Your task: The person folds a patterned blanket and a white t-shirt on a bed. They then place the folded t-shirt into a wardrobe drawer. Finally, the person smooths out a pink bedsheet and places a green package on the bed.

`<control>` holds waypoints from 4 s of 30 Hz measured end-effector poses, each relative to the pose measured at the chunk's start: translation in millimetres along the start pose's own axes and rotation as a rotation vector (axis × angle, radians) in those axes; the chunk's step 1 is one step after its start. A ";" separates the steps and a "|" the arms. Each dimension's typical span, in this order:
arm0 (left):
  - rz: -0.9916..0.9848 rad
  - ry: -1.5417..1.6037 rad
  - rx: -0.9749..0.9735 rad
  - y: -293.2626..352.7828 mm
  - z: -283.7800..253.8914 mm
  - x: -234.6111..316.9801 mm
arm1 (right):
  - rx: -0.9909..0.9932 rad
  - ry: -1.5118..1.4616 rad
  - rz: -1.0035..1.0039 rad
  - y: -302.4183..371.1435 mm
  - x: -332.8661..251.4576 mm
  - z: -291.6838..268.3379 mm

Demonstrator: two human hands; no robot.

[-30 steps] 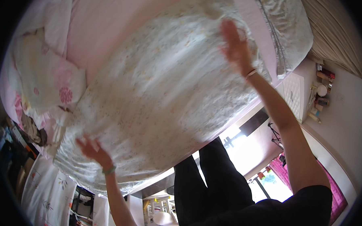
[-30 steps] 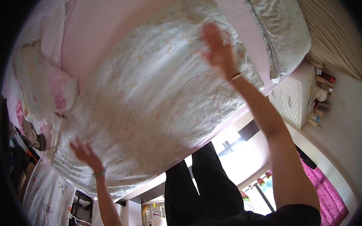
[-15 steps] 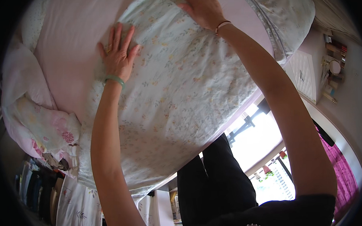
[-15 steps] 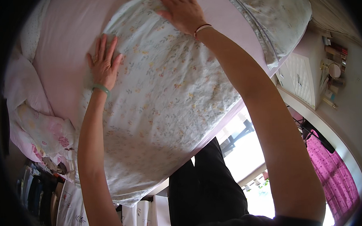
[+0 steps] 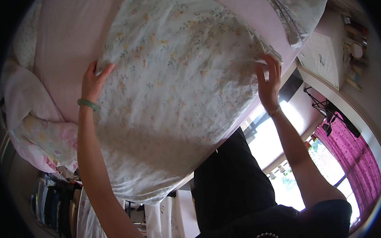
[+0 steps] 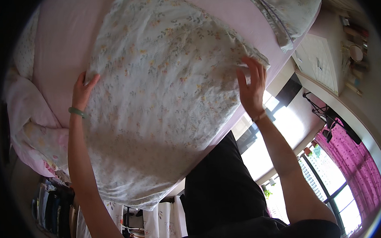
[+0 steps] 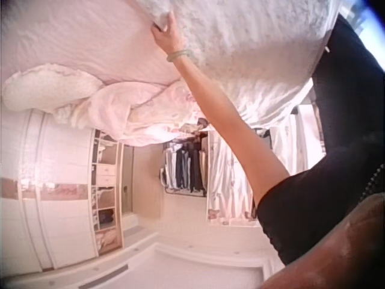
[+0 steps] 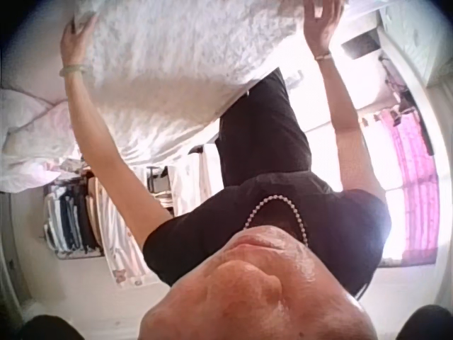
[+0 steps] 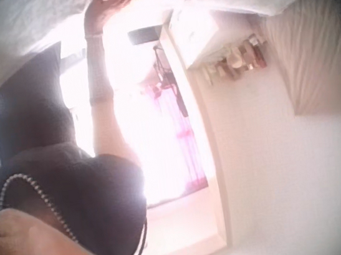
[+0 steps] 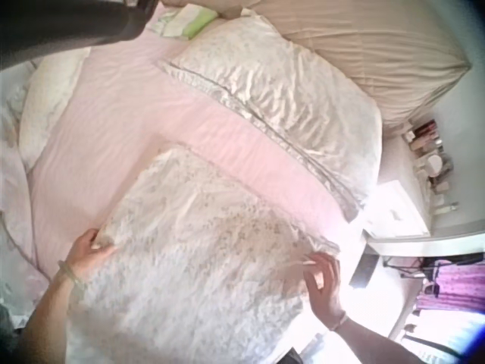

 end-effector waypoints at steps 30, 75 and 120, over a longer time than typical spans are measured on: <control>-0.231 0.364 -0.250 276.1 -94.7 -102.0 | -0.794 -1.213 1.294 383.1 -175.9 8.8; -0.324 0.483 0.231 553.6 237.0 -98.6 | -0.607 -0.709 0.748 211.7 81.2 -110.3; -0.200 -0.718 0.740 128.2 15.2 -83.3 | -0.185 0.468 -0.638 -139.2 -132.4 147.4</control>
Point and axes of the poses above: each hand's wrist, its own y-axis away from the middle knuckle, its own z-axis out of the palm, x = y × z, the point moved 9 cm from there along -y, towards the middle knuckle, and after that the axes turned 5 degrees about -y, right-handed, at the moved point
